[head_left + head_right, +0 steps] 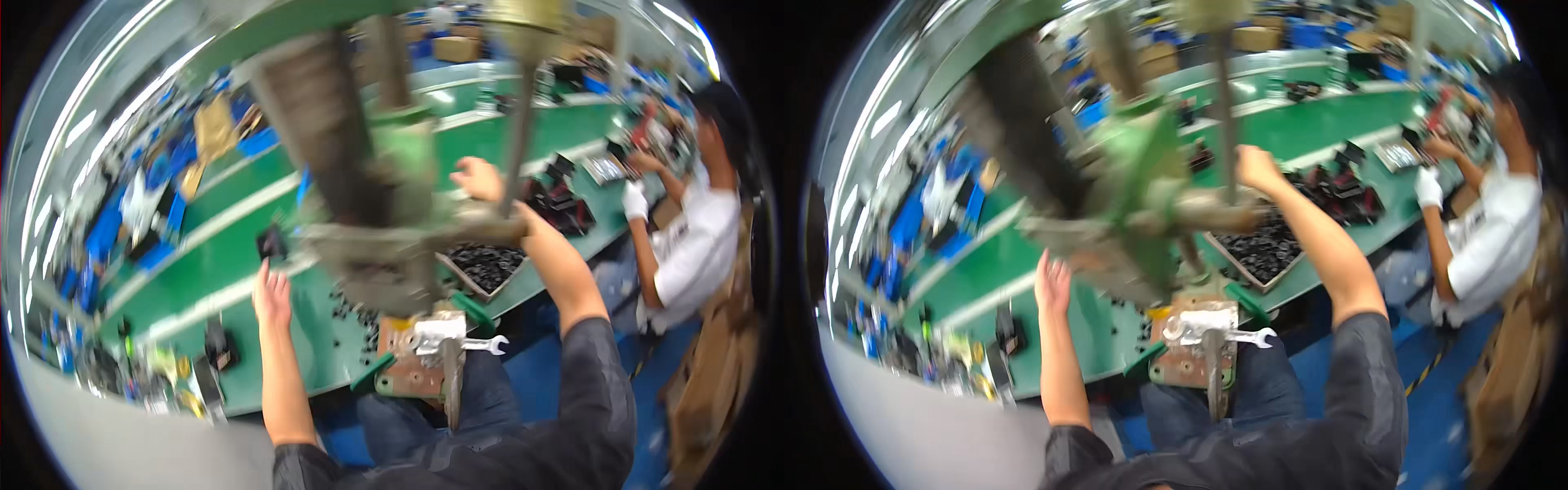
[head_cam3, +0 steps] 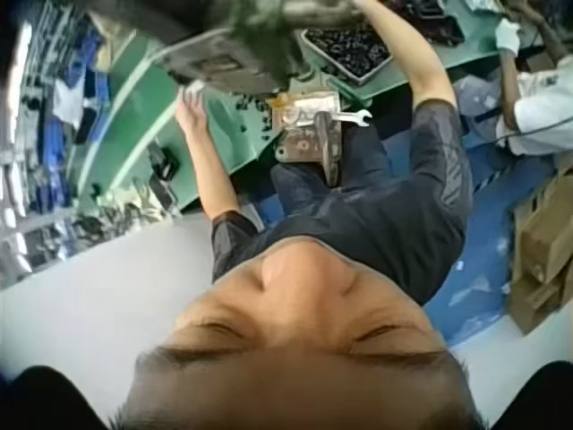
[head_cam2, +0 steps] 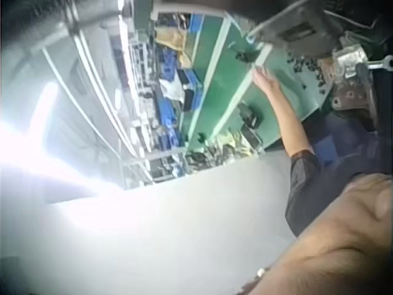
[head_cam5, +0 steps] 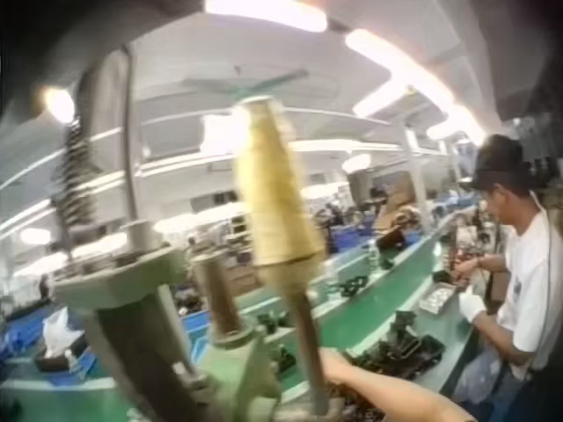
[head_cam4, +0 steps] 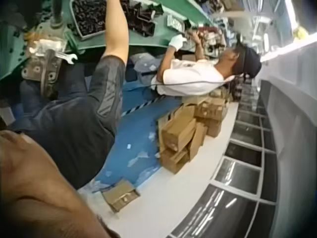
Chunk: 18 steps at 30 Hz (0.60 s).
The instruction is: Assembling small mechanical components using a manual press machine on an industrial assembly line.
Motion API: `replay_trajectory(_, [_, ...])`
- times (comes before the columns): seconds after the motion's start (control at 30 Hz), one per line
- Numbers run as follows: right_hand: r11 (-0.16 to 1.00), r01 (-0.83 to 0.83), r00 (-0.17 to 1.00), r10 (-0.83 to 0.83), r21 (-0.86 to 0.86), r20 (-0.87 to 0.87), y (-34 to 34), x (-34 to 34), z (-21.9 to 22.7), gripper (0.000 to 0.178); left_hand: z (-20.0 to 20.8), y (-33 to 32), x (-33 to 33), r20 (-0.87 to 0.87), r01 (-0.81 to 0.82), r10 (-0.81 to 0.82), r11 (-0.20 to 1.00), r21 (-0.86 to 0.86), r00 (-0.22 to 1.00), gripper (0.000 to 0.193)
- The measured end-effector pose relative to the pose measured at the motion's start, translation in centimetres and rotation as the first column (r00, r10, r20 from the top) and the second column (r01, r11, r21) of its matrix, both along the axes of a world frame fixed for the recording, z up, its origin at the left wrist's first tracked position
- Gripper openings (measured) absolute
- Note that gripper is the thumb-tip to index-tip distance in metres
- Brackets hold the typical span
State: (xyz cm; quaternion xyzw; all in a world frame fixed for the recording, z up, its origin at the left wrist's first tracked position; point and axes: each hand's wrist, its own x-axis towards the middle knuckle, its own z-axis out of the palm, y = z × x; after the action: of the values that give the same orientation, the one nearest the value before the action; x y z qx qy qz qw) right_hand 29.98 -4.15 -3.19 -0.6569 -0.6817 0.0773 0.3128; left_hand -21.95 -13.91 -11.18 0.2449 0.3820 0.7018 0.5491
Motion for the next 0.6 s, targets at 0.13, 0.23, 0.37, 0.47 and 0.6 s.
replay_trajectory(0.13, [0.976,-0.008,1.0,0.011,-0.218,0.015,4.8,-4.0,-0.7,0.032,1.0,-9.0,2.9,-0.305,-0.128,0.109,0.991,-0.041,0.946,0.046])
replay_trajectory(0.23, [0.984,-0.089,0.96,0.127,-0.156,0.251,8.4,-2.0,-4.5,0.042,0.9,-14.9,5.4,-0.457,-0.164,0.156,0.986,0.022,0.876,0.032])
replay_trajectory(0.37, [0.991,-0.006,0.906,0.061,-0.133,0.418,11.5,-2.4,-9.4,0.049,-0.8,-22.1,3.0,-0.506,-0.298,0.23,0.953,-0.056,0.831,0.02])
replay_trajectory(0.47, [0.993,0.0,0.794,0.069,-0.114,0.604,13.3,-5.8,-8.4,0.029,-1.1,-27.1,-0.5,-0.511,-0.469,0.32,0.862,-0.193,0.798,0.015])
replay_trajectory(0.6, [0.982,-0.185,0.742,0.119,0.031,0.659,12.6,-8.3,-4.9,0.022,0.5,-29.7,-0.3,-0.481,-0.581,0.457,0.802,-0.14,0.748,0.009])
